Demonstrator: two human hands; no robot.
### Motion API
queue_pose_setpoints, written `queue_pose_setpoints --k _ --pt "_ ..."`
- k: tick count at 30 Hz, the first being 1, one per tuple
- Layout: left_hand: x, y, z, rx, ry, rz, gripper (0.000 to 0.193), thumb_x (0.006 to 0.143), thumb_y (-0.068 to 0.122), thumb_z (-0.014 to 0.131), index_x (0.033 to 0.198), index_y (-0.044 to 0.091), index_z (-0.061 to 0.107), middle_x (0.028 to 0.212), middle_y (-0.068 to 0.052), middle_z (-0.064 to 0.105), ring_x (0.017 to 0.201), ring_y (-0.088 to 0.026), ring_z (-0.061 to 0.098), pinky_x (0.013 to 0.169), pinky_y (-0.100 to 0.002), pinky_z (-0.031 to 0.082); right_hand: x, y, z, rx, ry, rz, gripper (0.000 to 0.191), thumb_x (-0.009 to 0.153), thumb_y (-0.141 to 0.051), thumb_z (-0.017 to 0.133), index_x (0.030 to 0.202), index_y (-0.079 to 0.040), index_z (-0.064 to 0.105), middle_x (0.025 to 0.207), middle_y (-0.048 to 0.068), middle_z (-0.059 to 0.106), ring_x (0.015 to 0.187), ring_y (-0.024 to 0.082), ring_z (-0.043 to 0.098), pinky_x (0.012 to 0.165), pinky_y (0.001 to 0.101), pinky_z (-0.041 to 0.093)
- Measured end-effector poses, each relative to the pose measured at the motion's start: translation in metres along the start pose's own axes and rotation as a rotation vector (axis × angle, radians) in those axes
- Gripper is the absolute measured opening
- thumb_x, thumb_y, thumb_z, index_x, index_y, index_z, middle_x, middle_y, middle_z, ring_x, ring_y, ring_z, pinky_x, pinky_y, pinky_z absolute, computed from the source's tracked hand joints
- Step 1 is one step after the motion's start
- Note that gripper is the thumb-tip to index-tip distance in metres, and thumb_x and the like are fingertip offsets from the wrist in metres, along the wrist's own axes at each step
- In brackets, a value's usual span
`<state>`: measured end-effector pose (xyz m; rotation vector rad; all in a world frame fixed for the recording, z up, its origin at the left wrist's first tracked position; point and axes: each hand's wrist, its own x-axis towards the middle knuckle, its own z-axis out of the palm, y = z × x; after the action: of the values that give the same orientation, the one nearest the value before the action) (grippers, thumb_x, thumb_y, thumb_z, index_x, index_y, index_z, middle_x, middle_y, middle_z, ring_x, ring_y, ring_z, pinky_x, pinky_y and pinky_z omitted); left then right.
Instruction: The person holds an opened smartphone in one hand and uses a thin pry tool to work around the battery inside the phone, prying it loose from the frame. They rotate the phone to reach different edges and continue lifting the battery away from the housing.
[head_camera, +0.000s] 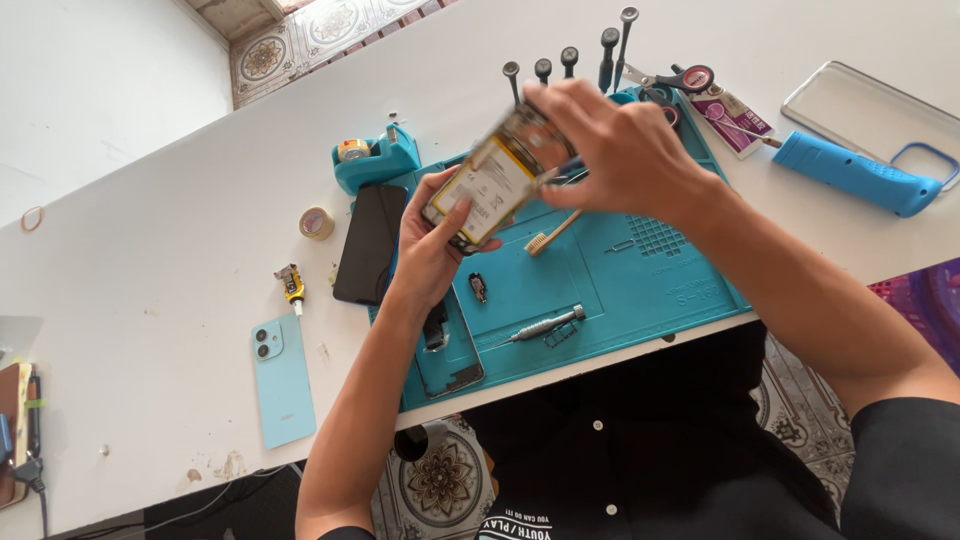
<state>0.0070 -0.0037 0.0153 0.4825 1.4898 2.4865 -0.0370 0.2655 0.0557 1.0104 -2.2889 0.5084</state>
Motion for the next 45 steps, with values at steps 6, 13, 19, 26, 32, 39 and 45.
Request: queue_pose_setpoints --k 6,13,19,26,32,39,45 --pt "-0.003 -0.002 0.008 -0.042 -0.037 -0.050 0.036 0.105 0.006 0.061 0.130 0.011 0.036 0.126 -0.029 0.066 0.116 -0.045 0.069 0.096 -0.053 0.060 -0.006 0.000 0.009 0.277 -0.043 0.167 0.088 0.080 -0.023 0.082 0.156 -0.005 0.042 0.111 0.018 0.072 0.075 0.027 0.070 0.066 0.0399 0.055" --pt "-0.011 0.001 0.020 -0.249 -0.111 -0.196 0.048 0.102 0.002 0.051 0.143 0.016 0.030 0.144 -0.026 0.049 0.131 -0.047 0.057 0.101 -0.057 0.059 -0.007 -0.013 0.017 0.384 0.090 0.025 0.093 0.079 -0.013 0.075 0.160 -0.010 0.031 0.127 0.023 0.068 0.076 0.025 0.069 0.066 0.0365 0.056" --pt "-0.011 0.008 0.025 -0.210 -0.127 -0.188 0.056 0.106 0.005 0.048 0.155 0.016 0.023 0.147 -0.025 0.049 0.132 -0.046 0.056 0.103 -0.056 0.058 -0.006 -0.015 0.022 0.169 -0.068 0.068 0.085 0.081 -0.011 0.077 0.154 -0.035 0.040 0.129 0.019 0.062 0.053 0.014 0.058 0.045 0.0275 0.049" --pt "-0.013 0.005 0.025 -0.154 -0.128 -0.171 0.061 0.105 0.005 0.048 0.157 0.019 0.021 0.146 -0.022 0.050 0.131 -0.040 0.058 0.102 -0.054 0.059 -0.009 -0.011 0.030 0.169 -0.056 0.024 0.090 0.078 -0.006 0.073 0.155 -0.039 0.038 0.138 0.023 0.055 0.056 0.013 0.061 0.045 0.0262 0.050" --pt "-0.016 0.000 0.024 -0.067 -0.133 -0.142 0.054 0.107 0.011 0.052 0.156 0.005 0.030 0.141 -0.020 0.057 0.128 -0.036 0.063 0.101 -0.050 0.061 -0.007 -0.013 0.030 0.122 -0.021 -0.036 0.095 0.077 0.000 0.068 0.157 -0.041 0.036 0.137 0.019 0.059 0.063 0.013 0.064 0.046 0.0253 0.050" --pt "-0.014 -0.011 0.023 0.369 -0.078 0.016 0.055 0.106 0.016 0.052 0.155 0.006 0.028 0.126 -0.017 0.064 0.104 -0.024 0.072 0.091 -0.038 0.064 -0.007 -0.027 0.020 -0.075 -0.008 -0.068 0.088 0.086 -0.013 0.075 0.161 -0.032 0.035 0.101 0.010 0.072 0.057 0.012 0.061 0.043 0.0250 0.046" --pt "-0.015 -0.013 0.024 0.392 -0.071 0.138 0.045 0.111 0.014 0.051 0.151 0.001 0.035 0.131 -0.017 0.064 0.112 -0.022 0.069 0.099 -0.037 0.061 -0.005 -0.039 0.025 0.040 -0.107 0.013 0.088 0.084 -0.011 0.075 0.161 -0.025 0.035 0.086 0.004 0.073 0.049 0.013 0.059 0.041 0.0267 0.045"
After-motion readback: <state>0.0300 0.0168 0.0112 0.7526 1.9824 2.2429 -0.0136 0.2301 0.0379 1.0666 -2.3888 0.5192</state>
